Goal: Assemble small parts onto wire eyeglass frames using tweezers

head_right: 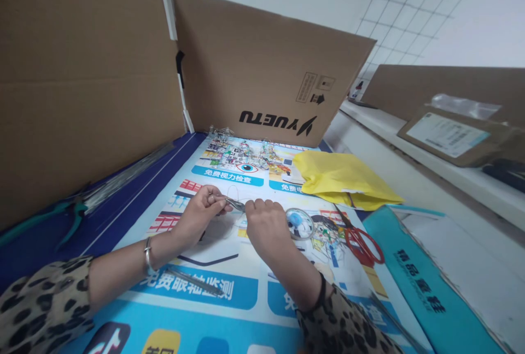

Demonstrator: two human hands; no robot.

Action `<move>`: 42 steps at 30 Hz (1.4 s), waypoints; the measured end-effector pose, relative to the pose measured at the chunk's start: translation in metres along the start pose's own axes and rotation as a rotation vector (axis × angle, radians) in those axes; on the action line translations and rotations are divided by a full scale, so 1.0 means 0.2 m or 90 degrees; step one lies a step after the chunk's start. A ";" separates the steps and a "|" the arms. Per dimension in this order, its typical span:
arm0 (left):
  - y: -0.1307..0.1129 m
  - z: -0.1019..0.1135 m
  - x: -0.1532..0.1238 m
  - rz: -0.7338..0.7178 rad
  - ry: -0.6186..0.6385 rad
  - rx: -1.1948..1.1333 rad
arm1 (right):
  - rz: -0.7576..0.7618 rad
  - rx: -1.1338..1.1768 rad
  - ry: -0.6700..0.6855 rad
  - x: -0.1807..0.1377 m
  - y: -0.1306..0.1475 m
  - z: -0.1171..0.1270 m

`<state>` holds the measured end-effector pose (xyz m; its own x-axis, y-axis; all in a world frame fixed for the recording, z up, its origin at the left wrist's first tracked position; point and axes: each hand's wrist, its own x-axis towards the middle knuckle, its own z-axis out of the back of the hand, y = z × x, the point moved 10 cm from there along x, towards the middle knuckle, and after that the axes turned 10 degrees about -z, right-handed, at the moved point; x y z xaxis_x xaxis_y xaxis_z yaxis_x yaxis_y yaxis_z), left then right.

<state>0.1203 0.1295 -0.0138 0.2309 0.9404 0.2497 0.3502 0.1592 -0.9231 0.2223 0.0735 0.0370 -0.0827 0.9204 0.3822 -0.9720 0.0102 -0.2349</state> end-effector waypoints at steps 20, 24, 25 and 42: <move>0.08 0.01 0.01 0.115 0.023 0.034 | -0.219 0.650 0.197 0.04 -0.24 -0.29; 0.08 0.00 0.01 0.115 0.056 0.040 | -0.267 0.791 0.244 0.02 -0.24 -0.38; 0.08 -0.01 0.01 0.113 0.064 0.040 | -0.281 0.812 0.251 0.01 -0.23 -0.39; 0.13 -0.13 -0.06 0.158 0.211 0.004 | -0.294 0.960 0.273 0.00 -0.14 -0.39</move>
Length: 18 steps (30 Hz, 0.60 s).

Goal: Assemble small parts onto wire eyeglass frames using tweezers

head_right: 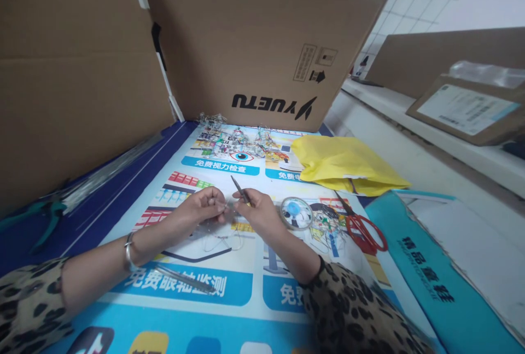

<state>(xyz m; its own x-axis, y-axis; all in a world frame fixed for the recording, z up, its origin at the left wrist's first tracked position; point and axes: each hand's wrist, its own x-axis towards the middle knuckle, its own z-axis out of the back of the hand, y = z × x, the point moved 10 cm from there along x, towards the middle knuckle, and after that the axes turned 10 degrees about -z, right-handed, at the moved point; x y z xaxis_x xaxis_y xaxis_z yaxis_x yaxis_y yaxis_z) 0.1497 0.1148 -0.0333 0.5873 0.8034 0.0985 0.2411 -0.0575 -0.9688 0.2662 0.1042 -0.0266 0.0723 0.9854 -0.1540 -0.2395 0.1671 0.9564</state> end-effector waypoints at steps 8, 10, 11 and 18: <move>0.00 0.03 0.00 -0.006 -0.039 -0.007 | 0.008 -0.131 -0.024 -0.01 0.01 0.00; 0.02 0.03 0.00 0.015 -0.026 -0.010 | 0.009 -0.168 -0.028 -0.01 0.02 0.01; 0.03 0.03 0.00 0.026 -0.014 -0.009 | 0.014 -0.187 -0.033 -0.01 0.02 0.01; -0.01 0.07 0.03 -0.012 -0.013 0.095 | 0.041 -0.277 -0.096 -0.01 0.02 0.06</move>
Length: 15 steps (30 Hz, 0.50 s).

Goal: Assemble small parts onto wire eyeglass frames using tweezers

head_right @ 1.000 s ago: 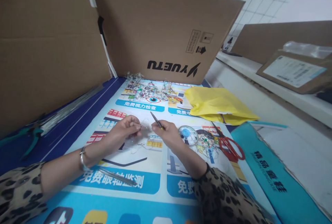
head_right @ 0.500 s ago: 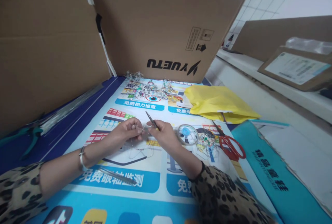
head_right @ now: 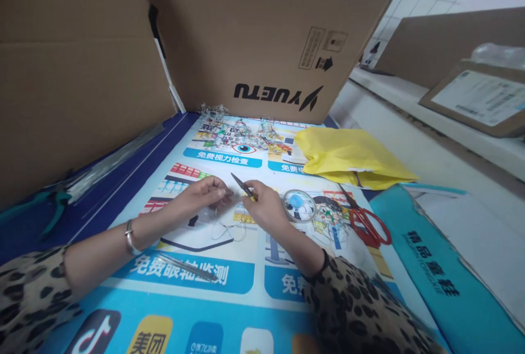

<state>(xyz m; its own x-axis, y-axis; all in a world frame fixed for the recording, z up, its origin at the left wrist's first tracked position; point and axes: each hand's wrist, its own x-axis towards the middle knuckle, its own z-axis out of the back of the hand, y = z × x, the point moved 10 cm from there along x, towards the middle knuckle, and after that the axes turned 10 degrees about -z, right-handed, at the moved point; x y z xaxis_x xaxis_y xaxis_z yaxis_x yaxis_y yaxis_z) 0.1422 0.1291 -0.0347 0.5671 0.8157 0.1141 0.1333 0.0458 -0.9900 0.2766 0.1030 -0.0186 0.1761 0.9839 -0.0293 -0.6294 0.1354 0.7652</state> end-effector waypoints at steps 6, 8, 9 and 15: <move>-0.04 0.13 0.03 -0.095 -0.123 0.105 | -0.027 -0.136 0.009 -0.02 0.02 0.01; -0.07 0.18 0.02 -0.128 -0.171 0.145 | -0.022 -0.164 0.002 -0.02 0.02 0.01; -0.08 0.20 0.01 -0.144 -0.194 0.163 | -0.015 -0.175 -0.001 -0.02 0.02 0.00; -0.22 0.22 -0.07 -0.232 -0.218 0.352 | 0.063 -0.287 -0.013 -0.02 0.04 -0.02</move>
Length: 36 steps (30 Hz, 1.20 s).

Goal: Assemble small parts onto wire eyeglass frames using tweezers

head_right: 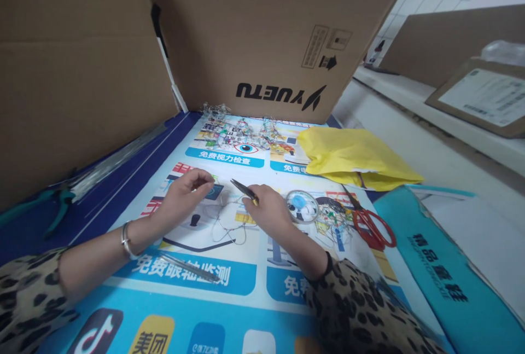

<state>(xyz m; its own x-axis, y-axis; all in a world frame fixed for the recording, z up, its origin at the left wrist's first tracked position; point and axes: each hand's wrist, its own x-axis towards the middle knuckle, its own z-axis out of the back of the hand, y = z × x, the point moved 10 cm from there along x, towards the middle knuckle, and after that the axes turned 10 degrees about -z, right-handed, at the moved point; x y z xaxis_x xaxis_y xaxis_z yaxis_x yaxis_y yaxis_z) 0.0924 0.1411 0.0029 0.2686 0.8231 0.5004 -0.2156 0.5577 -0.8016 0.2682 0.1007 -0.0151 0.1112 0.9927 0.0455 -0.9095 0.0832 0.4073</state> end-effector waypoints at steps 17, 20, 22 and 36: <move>-0.28 -0.34 -0.32 -0.365 0.509 0.354 | 0.186 -0.453 -0.070 -0.08 0.20 -0.02; -0.29 -0.33 -0.33 -0.371 0.516 0.354 | 0.151 -0.453 -0.060 -0.08 0.19 -0.02; -0.31 -0.33 -0.33 -0.378 0.518 0.345 | 0.135 -0.451 -0.054 -0.08 0.18 -0.02; -0.24 -0.26 -0.30 -0.407 0.484 0.328 | 0.109 -0.422 -0.015 -0.05 0.12 -0.04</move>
<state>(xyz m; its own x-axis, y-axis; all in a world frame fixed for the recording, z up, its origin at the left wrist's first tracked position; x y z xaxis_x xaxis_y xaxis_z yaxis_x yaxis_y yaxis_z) 0.1349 0.0584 -0.0051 0.9351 0.1875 0.3006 -0.1484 0.9777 -0.1484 0.2424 0.0925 -0.0126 -0.0534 0.9951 0.0828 -0.9673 -0.0310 -0.2517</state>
